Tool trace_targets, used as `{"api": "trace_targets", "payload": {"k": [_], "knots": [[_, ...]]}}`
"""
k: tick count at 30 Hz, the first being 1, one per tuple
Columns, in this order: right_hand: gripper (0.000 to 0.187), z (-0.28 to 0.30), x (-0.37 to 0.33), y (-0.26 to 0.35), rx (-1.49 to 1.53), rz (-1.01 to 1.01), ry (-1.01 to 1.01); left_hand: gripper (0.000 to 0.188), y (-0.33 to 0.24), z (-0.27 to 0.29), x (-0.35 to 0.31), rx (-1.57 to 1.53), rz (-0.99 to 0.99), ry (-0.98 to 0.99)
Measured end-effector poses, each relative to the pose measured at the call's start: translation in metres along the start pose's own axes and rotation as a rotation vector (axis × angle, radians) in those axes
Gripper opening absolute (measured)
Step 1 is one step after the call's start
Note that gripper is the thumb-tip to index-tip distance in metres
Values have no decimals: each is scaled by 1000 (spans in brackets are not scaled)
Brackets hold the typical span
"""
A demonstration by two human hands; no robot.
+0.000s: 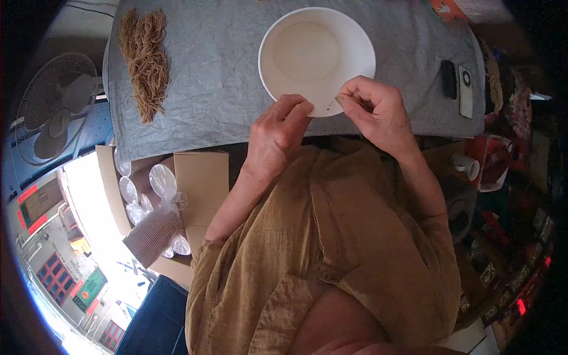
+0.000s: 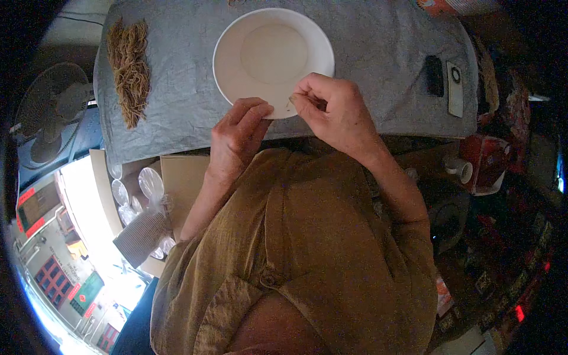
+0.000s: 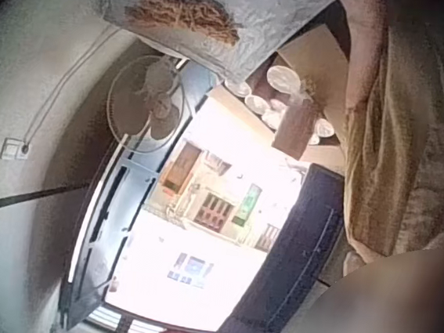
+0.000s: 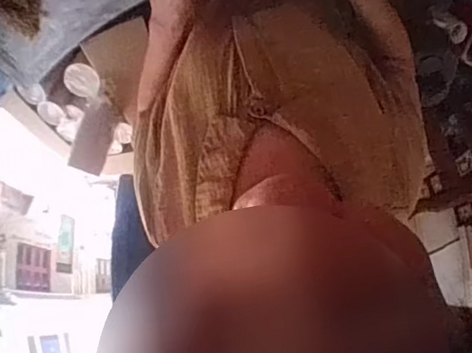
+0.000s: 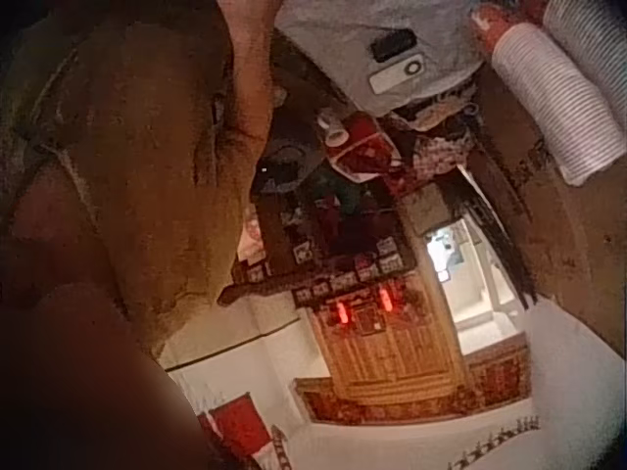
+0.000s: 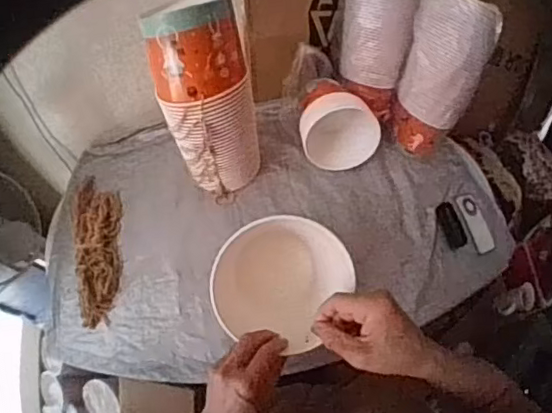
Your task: Threading strings through holes in paper bowls to create handles and then stacking the bowls for packaging.
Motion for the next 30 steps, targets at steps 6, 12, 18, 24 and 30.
{"api": "trace_targets", "payload": {"k": [6,12,18,24,30], "knots": [[9,-1,2,-4,-117,-3,-17,27,-2,0,5,25,-48,-8],[4,-2,1,-4,-109,-48,45,20,-1,-2,7,9,-74,-26],[4,-3,2,-2,-115,-63,38,19,-1,-1,7,-2,-74,-33],[8,-3,2,-1,-177,-33,31,18,-4,0,8,-5,-54,-24],[4,-4,2,0,-255,-42,54,22,-6,2,10,34,-54,-9]]}}
Point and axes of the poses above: each hand's wrist, its own x-axis towards the middle knuckle, its own z-axis out of the back of the hand, y = z × x, the point moved 1 cm from there along x, towards the middle knuckle, and after that the axes turned 5 degrees about z, right-handed, at the moved point
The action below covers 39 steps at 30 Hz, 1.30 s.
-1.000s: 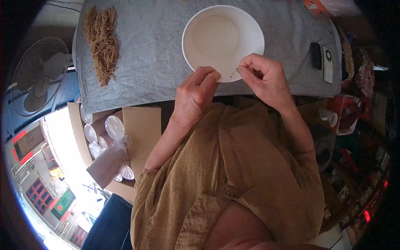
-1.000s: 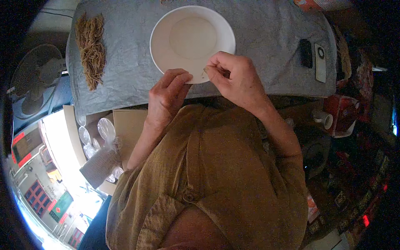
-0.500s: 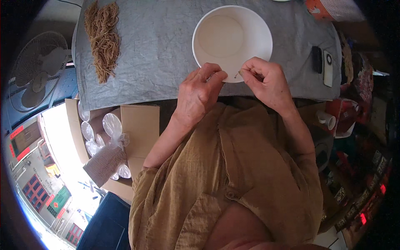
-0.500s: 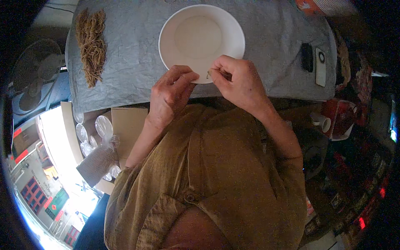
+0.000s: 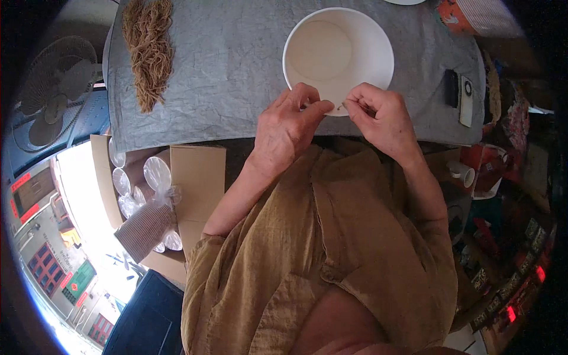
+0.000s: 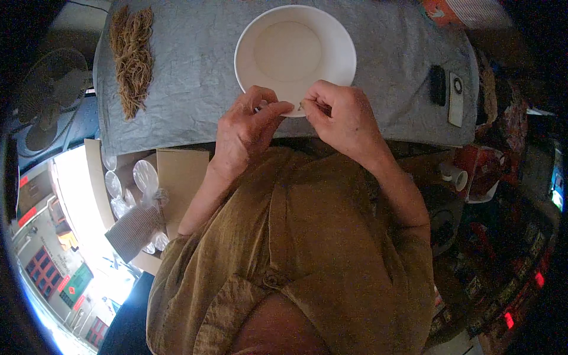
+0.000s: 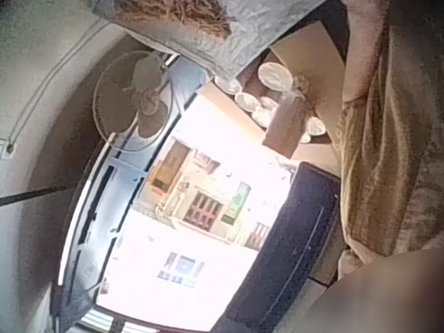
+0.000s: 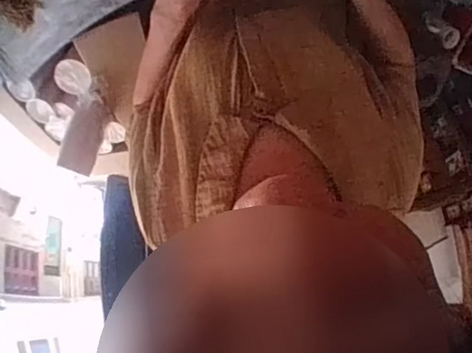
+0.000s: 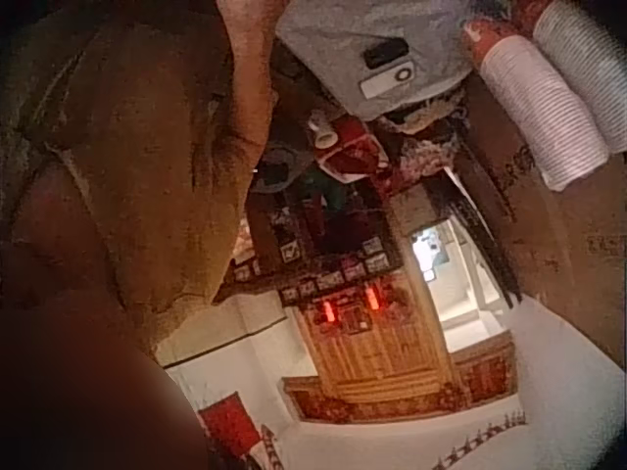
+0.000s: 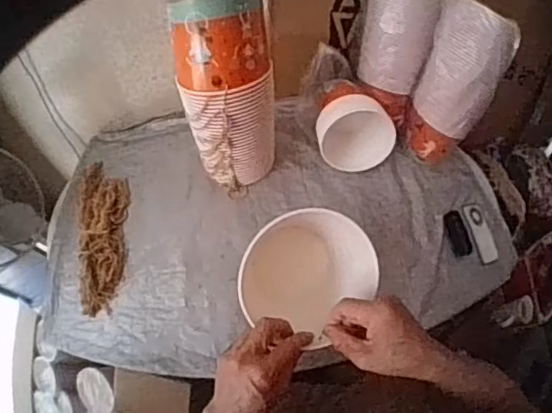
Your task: Threading strings through holes in paper bowls to create handles and then stacking the bowls for packaging.
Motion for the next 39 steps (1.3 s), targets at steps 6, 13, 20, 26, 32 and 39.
{"api": "trace_targets", "payload": {"k": [6,13,20,26,32,39], "knots": [[7,0,2,4,-24,5,-19,29,1,-1,0,25,-18,3],[8,1,6,6,-75,3,-25,34,1,2,3,77,3,70],[8,4,9,10,-75,-28,11,34,-2,4,6,58,46,60],[8,3,10,8,-125,-4,3,32,-4,8,12,54,41,124],[14,8,11,7,-47,-43,20,31,-7,9,16,48,96,162],[24,17,6,4,400,-5,-236,24,5,7,30,-201,106,-14]]}}
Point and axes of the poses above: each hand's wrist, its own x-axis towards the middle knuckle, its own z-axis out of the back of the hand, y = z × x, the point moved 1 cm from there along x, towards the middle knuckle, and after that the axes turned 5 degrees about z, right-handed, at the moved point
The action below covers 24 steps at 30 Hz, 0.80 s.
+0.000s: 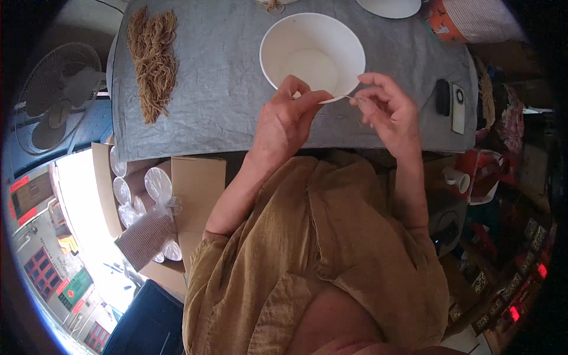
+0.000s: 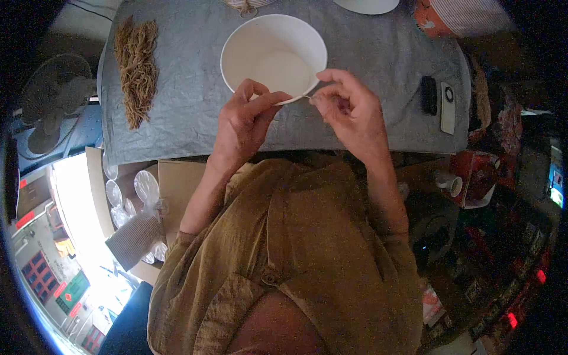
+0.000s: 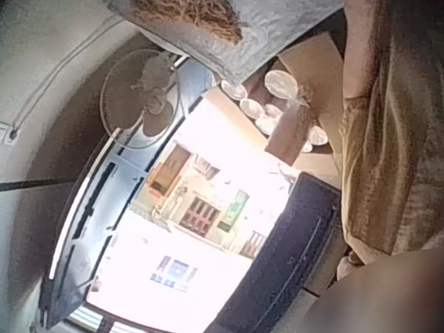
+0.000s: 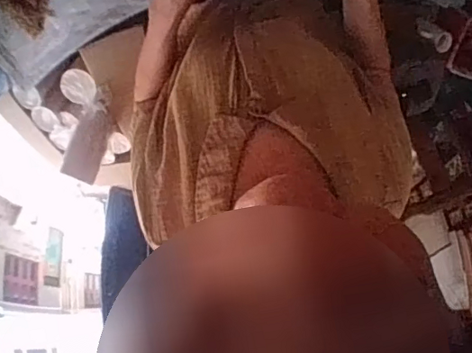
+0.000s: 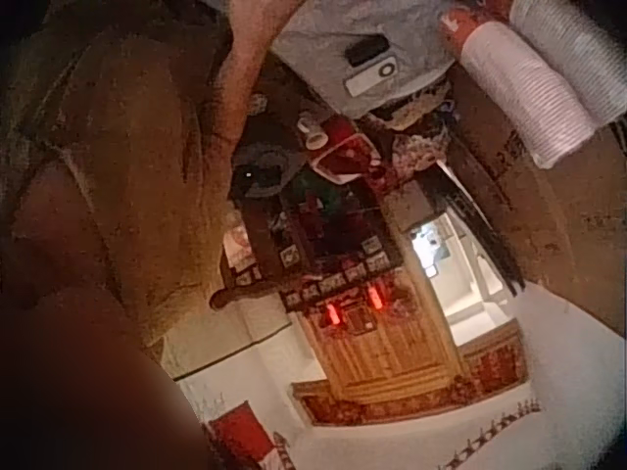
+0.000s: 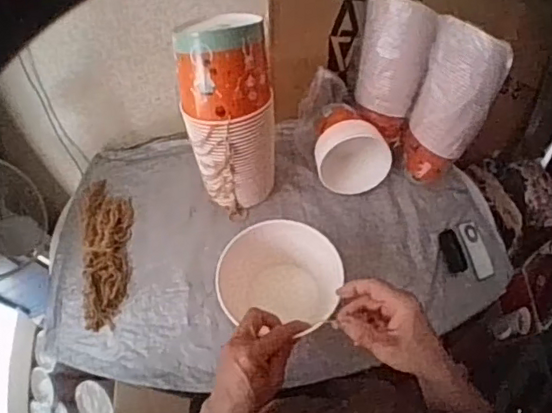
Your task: Threading strings through holes in paper bowls to create handles and then stacking the bowls for packaging.
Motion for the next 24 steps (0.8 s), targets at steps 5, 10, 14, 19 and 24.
{"api": "trace_targets", "payload": {"k": [5,10,14,19,24], "knots": [[22,-6,-11,-25,-82,-6,-69,22,-7,7,13,-76,15,-40],[18,-32,-9,-35,49,-9,-179,21,-12,2,18,-66,-4,-30],[13,-35,-6,-29,125,-52,-189,24,-14,-3,15,-25,-5,-41],[11,-36,-4,-37,85,-57,-164,24,-13,-1,12,-11,18,-37],[13,-41,-4,-37,101,-72,-202,24,-11,-1,10,9,23,-34]]}}
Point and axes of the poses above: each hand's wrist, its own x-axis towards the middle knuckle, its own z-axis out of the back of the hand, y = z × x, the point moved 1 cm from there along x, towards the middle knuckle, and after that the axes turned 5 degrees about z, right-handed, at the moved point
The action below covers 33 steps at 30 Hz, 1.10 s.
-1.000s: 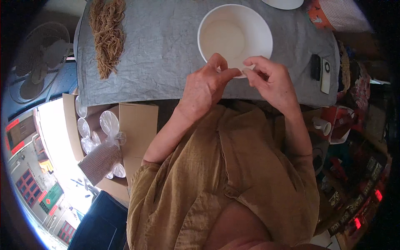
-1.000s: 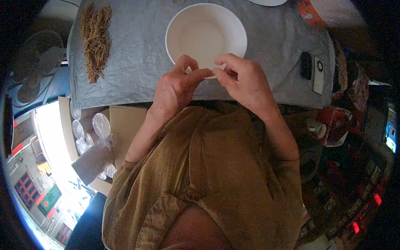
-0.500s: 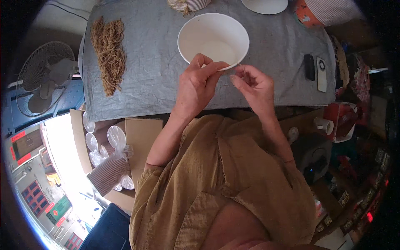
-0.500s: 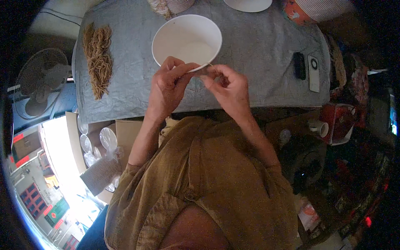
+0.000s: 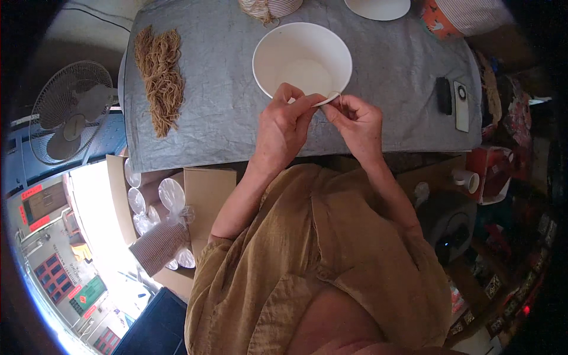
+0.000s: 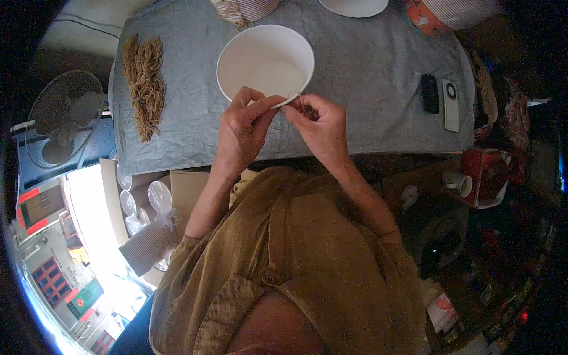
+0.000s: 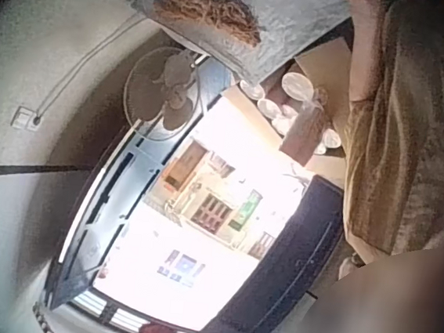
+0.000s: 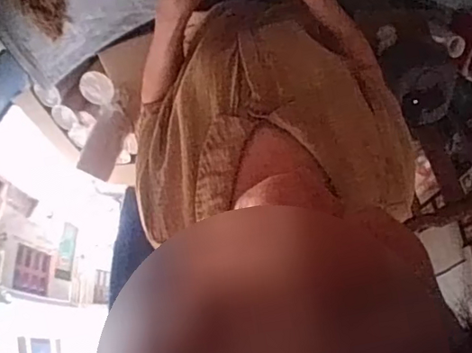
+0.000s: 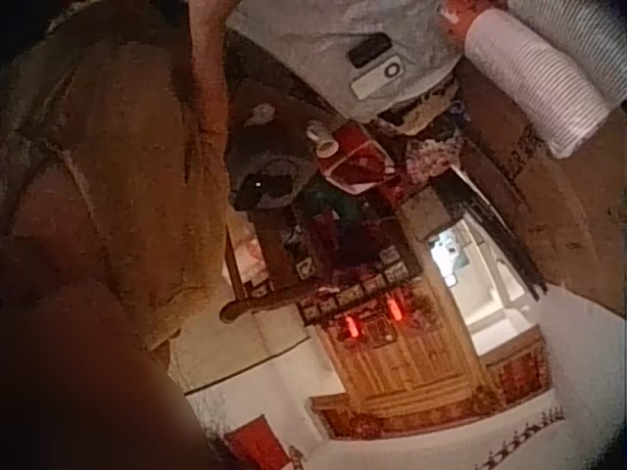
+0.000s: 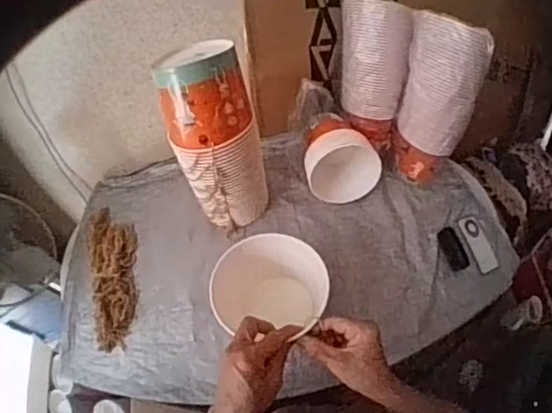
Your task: Threading strings through holes in paper bowls to create handles and then stacking the bowls for packaging.
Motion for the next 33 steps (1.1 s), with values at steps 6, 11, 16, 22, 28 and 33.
{"api": "trace_targets", "payload": {"k": [6,11,16,22,28,33], "knots": [[9,3,1,-9,-23,35,27,23,0,2,0,32,-19,23],[6,10,-1,-1,49,-17,126,23,12,7,4,29,-27,-15],[6,35,-3,20,172,-269,514,21,30,32,15,57,-45,30],[6,45,6,48,130,-179,582,33,1,49,27,-215,60,285],[9,53,17,65,178,-125,577,25,-24,35,47,-398,112,775],[16,55,19,50,327,-189,413,26,-11,28,45,-526,212,804]]}}
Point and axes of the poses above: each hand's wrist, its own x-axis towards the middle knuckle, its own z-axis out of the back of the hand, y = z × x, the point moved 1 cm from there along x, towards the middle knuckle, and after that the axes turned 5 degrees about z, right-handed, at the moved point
